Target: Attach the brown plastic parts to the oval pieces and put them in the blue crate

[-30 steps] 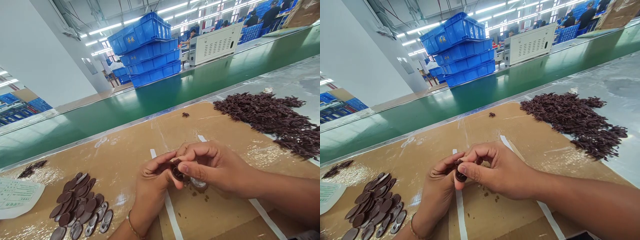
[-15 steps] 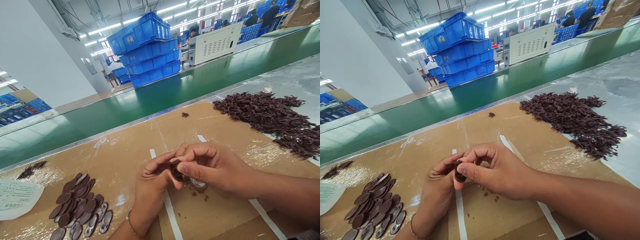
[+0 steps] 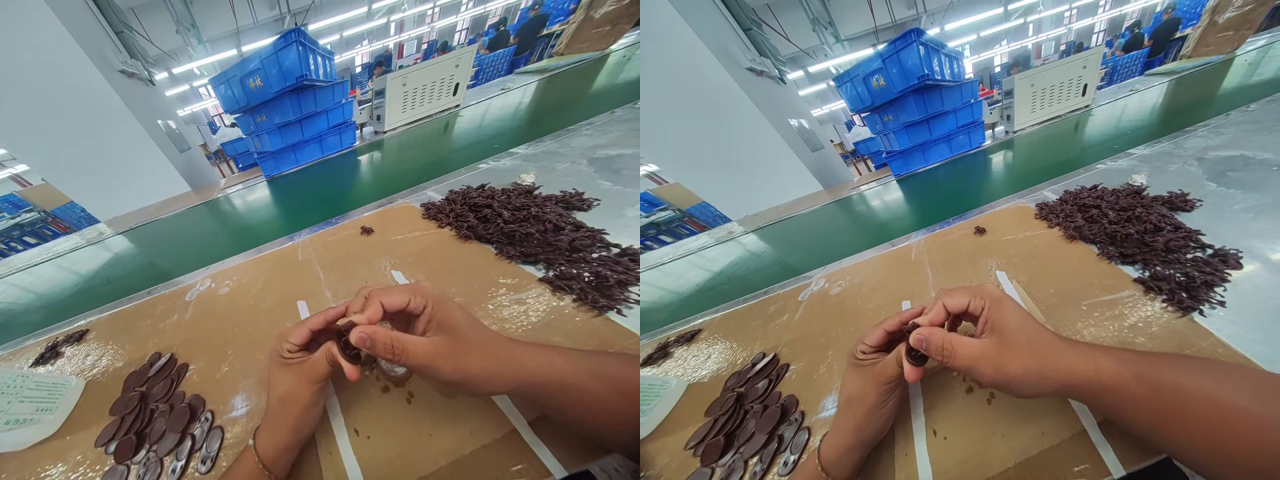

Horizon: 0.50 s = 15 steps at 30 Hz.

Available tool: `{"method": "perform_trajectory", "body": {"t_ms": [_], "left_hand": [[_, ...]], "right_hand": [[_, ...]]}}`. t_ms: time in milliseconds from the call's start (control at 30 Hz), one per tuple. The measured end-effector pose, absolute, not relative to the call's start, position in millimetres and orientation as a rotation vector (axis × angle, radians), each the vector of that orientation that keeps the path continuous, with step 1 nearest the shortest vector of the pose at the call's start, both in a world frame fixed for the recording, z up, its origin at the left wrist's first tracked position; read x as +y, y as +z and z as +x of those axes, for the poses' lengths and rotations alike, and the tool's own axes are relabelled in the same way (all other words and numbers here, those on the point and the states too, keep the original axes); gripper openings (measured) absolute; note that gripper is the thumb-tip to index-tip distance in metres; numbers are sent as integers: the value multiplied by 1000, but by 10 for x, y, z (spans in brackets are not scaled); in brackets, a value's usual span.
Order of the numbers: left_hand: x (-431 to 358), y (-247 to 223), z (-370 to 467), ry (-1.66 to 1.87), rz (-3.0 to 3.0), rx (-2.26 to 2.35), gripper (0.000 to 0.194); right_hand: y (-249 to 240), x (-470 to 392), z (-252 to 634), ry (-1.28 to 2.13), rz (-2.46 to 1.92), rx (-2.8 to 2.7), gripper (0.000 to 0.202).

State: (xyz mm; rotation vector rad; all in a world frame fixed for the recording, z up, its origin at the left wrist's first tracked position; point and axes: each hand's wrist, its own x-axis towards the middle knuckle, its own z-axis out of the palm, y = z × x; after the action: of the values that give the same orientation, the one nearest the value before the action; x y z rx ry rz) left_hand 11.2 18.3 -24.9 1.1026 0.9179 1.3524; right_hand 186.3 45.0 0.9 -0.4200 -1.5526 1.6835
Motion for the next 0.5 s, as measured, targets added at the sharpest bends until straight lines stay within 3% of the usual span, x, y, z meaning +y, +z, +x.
{"method": "perform_trajectory", "body": {"t_ms": [500], "left_hand": [[201,-258,65,1264,1203,970,37]], "right_hand": [[55,529,2023,1394,-671,-1667,17]]}}
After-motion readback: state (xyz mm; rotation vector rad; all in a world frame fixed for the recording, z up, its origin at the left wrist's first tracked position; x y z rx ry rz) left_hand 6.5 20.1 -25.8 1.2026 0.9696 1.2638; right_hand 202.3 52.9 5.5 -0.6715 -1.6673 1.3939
